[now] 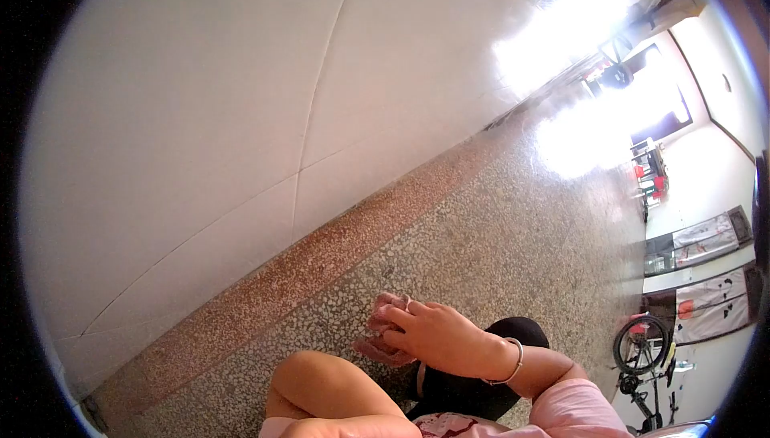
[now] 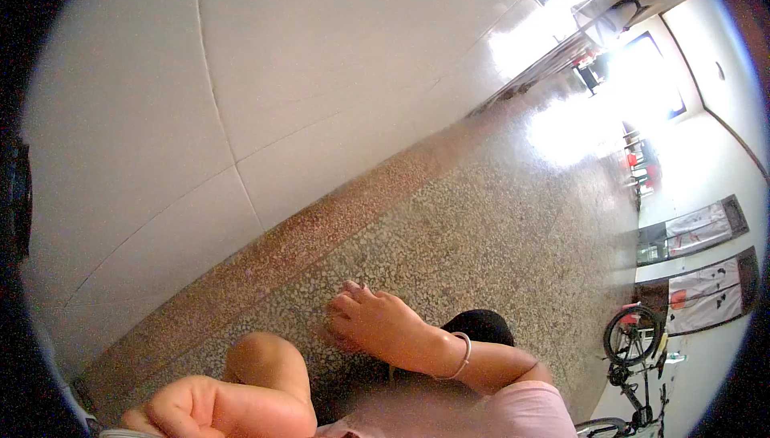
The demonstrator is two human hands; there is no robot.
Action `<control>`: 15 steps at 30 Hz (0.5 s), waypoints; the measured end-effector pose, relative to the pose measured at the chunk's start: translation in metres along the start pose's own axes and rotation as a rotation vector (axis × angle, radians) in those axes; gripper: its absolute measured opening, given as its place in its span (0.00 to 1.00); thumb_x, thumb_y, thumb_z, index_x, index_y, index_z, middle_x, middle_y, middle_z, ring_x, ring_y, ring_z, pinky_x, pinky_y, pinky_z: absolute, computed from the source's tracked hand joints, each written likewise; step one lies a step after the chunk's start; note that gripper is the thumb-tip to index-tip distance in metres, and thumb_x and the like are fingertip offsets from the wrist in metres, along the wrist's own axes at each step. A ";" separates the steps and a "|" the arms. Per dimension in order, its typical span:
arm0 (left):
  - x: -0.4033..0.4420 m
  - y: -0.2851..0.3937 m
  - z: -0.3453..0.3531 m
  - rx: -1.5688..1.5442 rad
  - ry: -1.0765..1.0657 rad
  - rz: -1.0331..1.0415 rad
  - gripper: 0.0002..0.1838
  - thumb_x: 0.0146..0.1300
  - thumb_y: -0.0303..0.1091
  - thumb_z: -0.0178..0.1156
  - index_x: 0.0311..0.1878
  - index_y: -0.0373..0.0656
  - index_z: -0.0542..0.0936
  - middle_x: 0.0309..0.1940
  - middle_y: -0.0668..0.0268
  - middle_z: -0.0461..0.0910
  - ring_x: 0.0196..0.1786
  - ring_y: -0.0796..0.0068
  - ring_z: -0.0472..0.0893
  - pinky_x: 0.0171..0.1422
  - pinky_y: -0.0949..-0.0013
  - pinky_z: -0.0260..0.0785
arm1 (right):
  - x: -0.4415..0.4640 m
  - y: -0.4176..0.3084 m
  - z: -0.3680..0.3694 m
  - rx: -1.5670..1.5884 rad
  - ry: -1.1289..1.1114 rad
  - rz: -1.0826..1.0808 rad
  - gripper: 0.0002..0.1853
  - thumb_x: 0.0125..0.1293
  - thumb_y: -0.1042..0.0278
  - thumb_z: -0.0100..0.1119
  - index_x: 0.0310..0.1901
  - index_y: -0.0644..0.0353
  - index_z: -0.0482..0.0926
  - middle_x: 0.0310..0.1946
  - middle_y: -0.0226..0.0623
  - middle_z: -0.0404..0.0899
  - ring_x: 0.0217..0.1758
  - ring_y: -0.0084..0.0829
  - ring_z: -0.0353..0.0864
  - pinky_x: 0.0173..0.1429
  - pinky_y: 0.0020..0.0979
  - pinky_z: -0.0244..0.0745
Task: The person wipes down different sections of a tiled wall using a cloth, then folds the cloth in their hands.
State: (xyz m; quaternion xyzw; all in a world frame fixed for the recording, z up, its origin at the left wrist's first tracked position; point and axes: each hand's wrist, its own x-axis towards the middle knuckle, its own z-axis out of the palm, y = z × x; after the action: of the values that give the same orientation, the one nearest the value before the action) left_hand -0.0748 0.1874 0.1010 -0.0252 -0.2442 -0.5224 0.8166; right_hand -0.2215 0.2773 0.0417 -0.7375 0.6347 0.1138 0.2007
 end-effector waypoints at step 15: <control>-0.010 -0.002 0.028 -0.118 0.275 -0.226 0.10 0.51 0.37 0.57 0.24 0.48 0.66 0.26 0.77 0.67 0.21 0.86 0.64 0.26 0.83 0.55 | -0.004 0.003 0.033 0.012 0.112 0.046 0.10 0.60 0.62 0.55 0.39 0.54 0.82 0.46 0.37 0.74 0.58 0.42 0.72 0.50 0.34 0.77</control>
State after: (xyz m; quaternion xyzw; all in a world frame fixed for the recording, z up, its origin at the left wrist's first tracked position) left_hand -0.0903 0.2037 0.1208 0.0261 -0.1005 -0.6225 0.7757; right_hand -0.2220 0.2953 0.0137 -0.7268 0.6623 0.0732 0.1666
